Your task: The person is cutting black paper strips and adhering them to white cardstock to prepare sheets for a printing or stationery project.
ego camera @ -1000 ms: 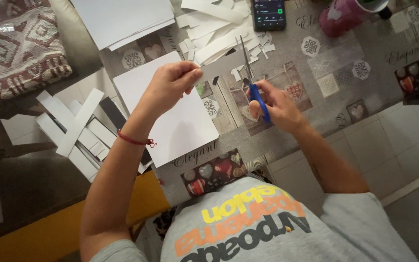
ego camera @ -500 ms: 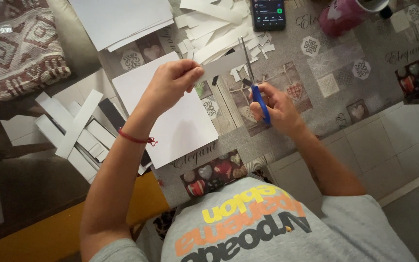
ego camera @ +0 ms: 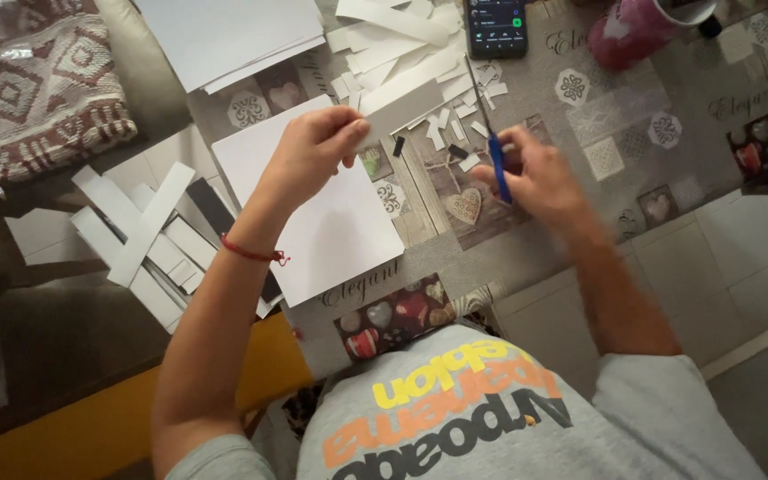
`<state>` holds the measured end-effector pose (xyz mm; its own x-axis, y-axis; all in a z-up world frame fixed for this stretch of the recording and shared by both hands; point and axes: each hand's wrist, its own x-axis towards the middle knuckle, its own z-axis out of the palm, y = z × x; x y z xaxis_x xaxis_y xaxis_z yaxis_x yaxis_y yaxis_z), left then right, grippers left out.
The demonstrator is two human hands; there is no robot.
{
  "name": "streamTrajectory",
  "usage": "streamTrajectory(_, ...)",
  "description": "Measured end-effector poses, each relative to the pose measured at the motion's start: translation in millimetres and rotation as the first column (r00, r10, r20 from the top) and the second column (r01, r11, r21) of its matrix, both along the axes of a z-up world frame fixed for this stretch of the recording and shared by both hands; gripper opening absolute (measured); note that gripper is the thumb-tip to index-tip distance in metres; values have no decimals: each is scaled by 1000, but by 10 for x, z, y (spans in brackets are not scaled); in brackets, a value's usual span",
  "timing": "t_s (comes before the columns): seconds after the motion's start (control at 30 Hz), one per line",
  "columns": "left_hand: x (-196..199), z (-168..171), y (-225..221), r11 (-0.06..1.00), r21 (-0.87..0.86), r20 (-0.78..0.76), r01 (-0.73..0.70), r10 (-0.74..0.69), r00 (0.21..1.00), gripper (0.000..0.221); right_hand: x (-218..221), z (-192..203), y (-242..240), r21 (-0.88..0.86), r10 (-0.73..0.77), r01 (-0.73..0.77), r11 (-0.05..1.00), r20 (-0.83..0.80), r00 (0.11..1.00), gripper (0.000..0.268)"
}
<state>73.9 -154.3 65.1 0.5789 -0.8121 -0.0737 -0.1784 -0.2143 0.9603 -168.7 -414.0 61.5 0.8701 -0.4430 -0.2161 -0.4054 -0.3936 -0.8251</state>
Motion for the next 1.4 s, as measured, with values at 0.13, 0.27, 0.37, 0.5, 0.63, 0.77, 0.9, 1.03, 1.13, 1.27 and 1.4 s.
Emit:
streamTrajectory(0.13,4,-65,151,1000,-28,-39,-14,13,999,24,176,365,-132,-426,43,-293,856,-506,861,56)
streamTrajectory(0.27,-83,-71,384,986,-141,-210,-86,55,976,18,235,215,-463,-568,39,-470,676,-609,792,66)
streamTrajectory(0.37,-164,-24,497,981,-146,-289,-131,84,954,17,445,395,-344,-598,-8,-555,579,-684,729,80)
streamTrajectory(0.5,-339,-120,468,970,-163,-315,-181,122,941,12,663,590,7,-724,145,-371,582,-356,923,66)
streamTrajectory(0.63,-611,-82,259,971,-208,-175,-116,80,981,13,1018,480,529,-344,405,-345,873,118,907,47)
streamTrajectory(0.77,-725,95,234,977,-193,40,-87,96,995,20,1170,399,814,25,337,-410,912,524,782,11)
streamTrajectory(0.9,-693,137,254,886,-404,-130,-227,190,973,35,1176,282,818,-274,400,-294,916,563,723,13)
streamTrajectory(1.03,-629,-71,84,820,-457,-387,-344,165,907,30,1081,280,973,-283,395,-280,917,567,723,24)
streamTrajectory(1.13,-659,-113,15,793,-448,-482,-414,175,858,26,1083,60,985,-512,359,-25,859,566,742,27)
streamTrajectory(1.27,-741,-128,-22,785,-464,-475,-411,171,863,31,1091,105,1082,-760,414,233,607,553,723,16)
streamTrajectory(1.4,-841,-150,-42,770,-532,-441,-351,102,892,44,1073,129,1121,-654,407,173,736,632,659,11)
